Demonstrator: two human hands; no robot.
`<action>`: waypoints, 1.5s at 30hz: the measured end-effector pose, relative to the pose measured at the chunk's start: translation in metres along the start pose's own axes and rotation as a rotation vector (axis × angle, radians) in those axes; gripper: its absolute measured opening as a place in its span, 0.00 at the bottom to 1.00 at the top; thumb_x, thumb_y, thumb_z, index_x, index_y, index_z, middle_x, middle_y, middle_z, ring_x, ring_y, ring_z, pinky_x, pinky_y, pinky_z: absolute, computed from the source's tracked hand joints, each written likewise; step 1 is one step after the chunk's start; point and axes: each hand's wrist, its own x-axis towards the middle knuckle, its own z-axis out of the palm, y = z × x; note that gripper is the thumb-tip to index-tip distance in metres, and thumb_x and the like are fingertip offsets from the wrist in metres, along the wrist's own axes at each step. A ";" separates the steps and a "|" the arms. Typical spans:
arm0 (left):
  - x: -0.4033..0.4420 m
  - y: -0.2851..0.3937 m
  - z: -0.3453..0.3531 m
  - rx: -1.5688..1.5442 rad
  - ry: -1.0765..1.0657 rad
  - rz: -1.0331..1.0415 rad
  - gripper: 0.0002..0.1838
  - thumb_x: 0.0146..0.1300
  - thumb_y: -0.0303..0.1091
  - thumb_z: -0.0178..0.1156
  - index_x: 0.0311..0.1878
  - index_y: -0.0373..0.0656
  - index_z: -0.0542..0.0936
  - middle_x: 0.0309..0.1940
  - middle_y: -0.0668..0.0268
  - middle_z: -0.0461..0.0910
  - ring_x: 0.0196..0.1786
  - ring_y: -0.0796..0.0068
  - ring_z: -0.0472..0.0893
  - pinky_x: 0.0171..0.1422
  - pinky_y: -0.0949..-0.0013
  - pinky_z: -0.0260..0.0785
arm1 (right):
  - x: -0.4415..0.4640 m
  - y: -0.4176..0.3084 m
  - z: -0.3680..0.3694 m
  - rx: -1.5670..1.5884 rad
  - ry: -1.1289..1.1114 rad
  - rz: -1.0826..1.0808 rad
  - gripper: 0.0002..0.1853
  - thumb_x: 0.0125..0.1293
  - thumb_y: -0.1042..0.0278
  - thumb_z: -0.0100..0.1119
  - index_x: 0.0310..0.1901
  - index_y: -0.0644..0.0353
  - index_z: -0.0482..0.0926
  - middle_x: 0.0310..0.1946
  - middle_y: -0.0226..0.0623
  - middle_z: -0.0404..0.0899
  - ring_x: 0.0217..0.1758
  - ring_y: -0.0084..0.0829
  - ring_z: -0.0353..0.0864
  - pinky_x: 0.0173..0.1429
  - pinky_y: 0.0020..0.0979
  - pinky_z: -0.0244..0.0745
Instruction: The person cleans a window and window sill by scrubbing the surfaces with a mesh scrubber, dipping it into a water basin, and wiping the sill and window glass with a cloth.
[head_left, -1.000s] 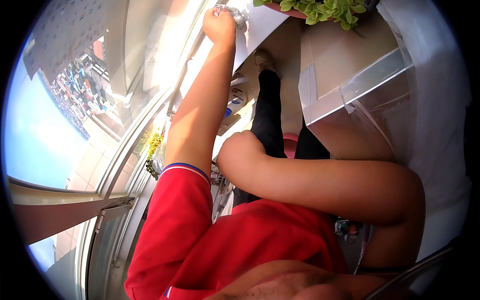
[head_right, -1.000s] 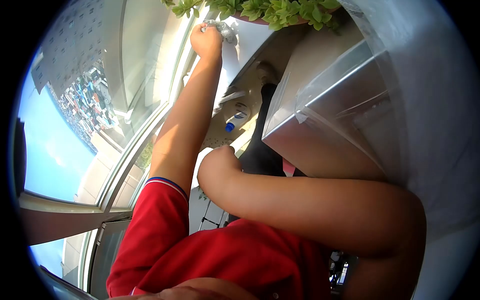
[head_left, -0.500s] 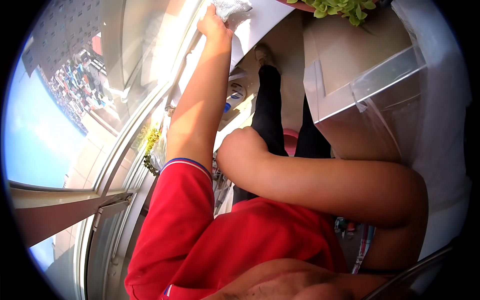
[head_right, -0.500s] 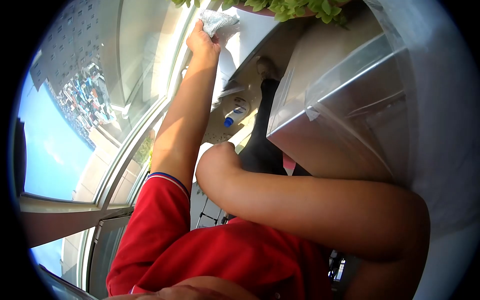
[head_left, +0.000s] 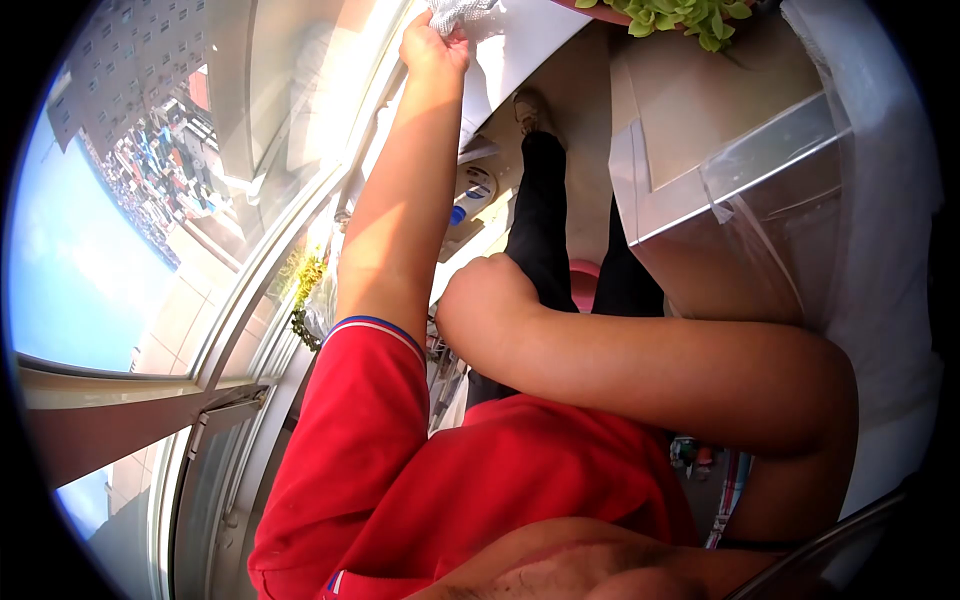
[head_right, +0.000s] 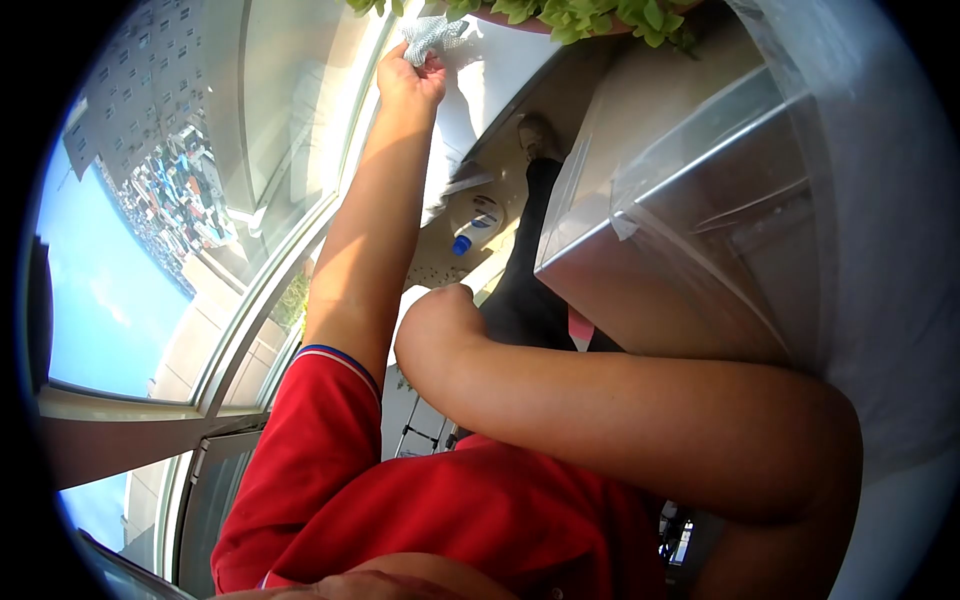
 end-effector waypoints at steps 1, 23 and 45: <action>0.003 -0.001 -0.001 0.009 0.021 0.014 0.10 0.72 0.33 0.56 0.46 0.35 0.77 0.32 0.56 0.82 0.28 0.66 0.78 0.31 0.68 0.68 | 0.000 0.000 0.000 0.004 0.001 0.003 0.08 0.58 0.67 0.64 0.36 0.51 0.92 0.37 0.36 0.89 0.46 0.39 0.89 0.48 0.38 0.81; 0.024 0.000 -0.004 0.103 0.121 -0.037 0.08 0.72 0.32 0.54 0.43 0.37 0.76 0.30 0.60 0.78 0.27 0.70 0.74 0.28 0.70 0.63 | 0.000 0.001 -0.005 0.018 -0.038 0.000 0.09 0.56 0.67 0.66 0.37 0.51 0.92 0.38 0.36 0.89 0.46 0.39 0.90 0.46 0.36 0.82; -0.025 -0.038 0.010 1.175 0.614 1.087 0.19 0.68 0.38 0.64 0.54 0.31 0.85 0.51 0.48 0.87 0.52 0.50 0.87 0.57 0.54 0.79 | 0.002 0.002 -0.002 0.005 -0.019 0.066 0.07 0.57 0.67 0.66 0.36 0.52 0.90 0.36 0.35 0.88 0.44 0.37 0.88 0.46 0.37 0.81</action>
